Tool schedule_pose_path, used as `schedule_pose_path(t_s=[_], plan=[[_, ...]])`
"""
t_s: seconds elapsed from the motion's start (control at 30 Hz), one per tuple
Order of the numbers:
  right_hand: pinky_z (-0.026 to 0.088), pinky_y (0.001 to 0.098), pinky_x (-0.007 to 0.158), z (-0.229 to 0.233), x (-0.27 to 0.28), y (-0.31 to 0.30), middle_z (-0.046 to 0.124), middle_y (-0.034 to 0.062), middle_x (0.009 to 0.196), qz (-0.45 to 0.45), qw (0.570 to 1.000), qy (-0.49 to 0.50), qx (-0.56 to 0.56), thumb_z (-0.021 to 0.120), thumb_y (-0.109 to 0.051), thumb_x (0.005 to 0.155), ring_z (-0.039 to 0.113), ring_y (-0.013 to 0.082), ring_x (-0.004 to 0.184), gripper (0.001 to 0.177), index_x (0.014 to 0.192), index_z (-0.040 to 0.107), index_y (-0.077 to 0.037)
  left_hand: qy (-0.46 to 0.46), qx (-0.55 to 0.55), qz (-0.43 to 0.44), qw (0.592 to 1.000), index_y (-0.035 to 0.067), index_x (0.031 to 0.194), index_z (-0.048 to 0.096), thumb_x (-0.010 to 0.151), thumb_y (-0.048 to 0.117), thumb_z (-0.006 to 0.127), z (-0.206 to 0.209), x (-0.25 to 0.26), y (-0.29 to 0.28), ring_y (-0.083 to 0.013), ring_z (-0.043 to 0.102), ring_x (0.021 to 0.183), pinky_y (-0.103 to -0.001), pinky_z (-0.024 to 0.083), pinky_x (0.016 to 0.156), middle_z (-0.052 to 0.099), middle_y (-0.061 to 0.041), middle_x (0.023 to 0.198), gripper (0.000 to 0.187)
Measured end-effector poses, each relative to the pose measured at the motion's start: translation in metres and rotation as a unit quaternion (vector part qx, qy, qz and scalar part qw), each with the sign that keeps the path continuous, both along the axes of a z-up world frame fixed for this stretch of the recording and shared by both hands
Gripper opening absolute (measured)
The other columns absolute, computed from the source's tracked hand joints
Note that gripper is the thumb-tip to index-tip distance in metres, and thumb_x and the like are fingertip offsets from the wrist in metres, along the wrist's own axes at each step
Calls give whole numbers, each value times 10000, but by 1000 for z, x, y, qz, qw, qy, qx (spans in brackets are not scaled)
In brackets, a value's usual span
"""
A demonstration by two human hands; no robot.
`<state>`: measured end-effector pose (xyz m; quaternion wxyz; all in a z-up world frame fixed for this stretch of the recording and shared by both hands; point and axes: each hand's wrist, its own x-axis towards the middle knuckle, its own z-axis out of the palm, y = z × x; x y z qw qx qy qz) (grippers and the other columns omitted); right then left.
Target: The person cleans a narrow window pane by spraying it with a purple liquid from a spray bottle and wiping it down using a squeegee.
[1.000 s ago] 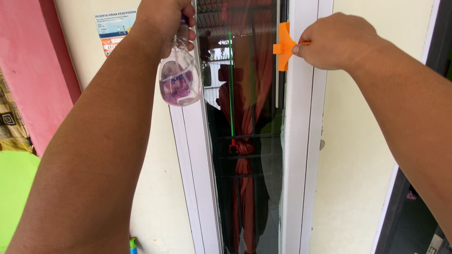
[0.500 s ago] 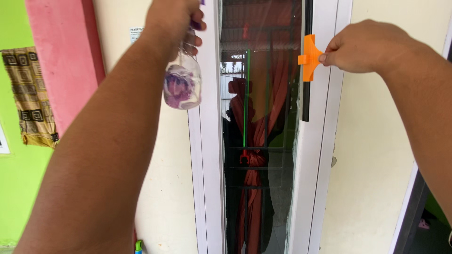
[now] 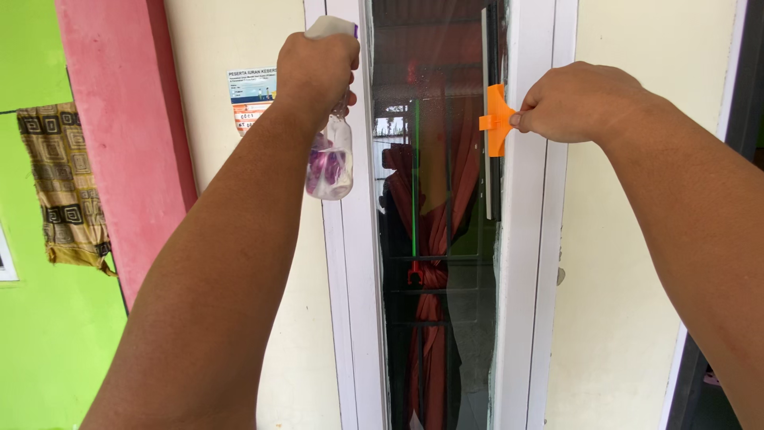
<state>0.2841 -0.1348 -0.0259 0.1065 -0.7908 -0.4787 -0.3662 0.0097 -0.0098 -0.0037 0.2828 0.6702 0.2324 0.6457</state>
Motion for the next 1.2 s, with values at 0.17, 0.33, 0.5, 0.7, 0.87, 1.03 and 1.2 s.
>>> schedule_pose_path(t_s=[0.17, 0.33, 0.5, 0.7, 0.87, 1.03, 1.2], plan=[[569, 484, 908, -1, -6, -4, 781, 64, 1066, -13, 1000, 15, -15, 515, -535, 1038, 735, 266, 1014, 443, 1233, 775, -234, -7, 15, -63, 998, -23, 764, 641, 725, 153, 616, -3, 0, 1, -218, 651, 503, -390, 506, 430, 658, -90, 690, 182], [559, 487, 919, -4, -3, -8, 760, 86, 1126, -18, 999, 31, -21, 556, -493, 1022, 713, 289, 1050, 426, 1288, 733, -211, 18, 7, 0, 1000, -22, 753, 657, 723, 186, 633, -8, 13, -9, -202, 679, 511, -363, 551, 468, 645, -95, 656, 211], [561, 460, 923, -3, 19, -14, 737, 110, 1167, 16, 998, 40, -45, 637, -225, 927, 711, 294, 1053, 457, 1383, 658, -194, 39, 0, 22, 999, -29, 747, 668, 722, 187, 638, -17, 28, -26, -210, 689, 540, -345, 569, 497, 684, -111, 717, 219], [582, 432, 871, -19, 21, -47, 768, 27, 1055, -23, 997, 11, -66, 510, -418, 1062, 725, 217, 971, 360, 1373, 665, -325, 8, -20, 34, 999, -20, 775, 652, 733, 198, 655, -21, 37, -33, -201, 707, 565, -343, 571, 496, 704, -116, 801, 222], [579, 418, 844, -28, 30, -67, 764, -6, 993, -23, 997, -44, -66, 507, -490, 1037, 726, 193, 931, 393, 1385, 638, -363, -1, -33, 56, 998, -54, 822, 652, 760, 196, 653, -32, 35, -38, -213, 678, 531, -341, 558, 463, 687, -135, 749, 257], [579, 417, 825, -39, 32, -72, 771, 28, 971, -4, 998, -5, -70, 552, -521, 1024, 730, 206, 919, 406, 1308, 703, -274, -35, -28, 11, 999, -64, 859, 654, 760, 166, 621, -48, 14, -46, -205, 668, 512, -359, 492, 427, 665, -104, 719, 252], [583, 417, 819, -43, 26, -76, 771, 21, 974, 9, 997, 16, -80, 571, -511, 1014, 732, 209, 923, 381, 1253, 738, -266, -18, -53, 100, 993, -42, 898, 649, 754, 164, 629, -51, -2, -50, -206, 650, 500, -341, 543, 465, 675, -107, 714, 252]])
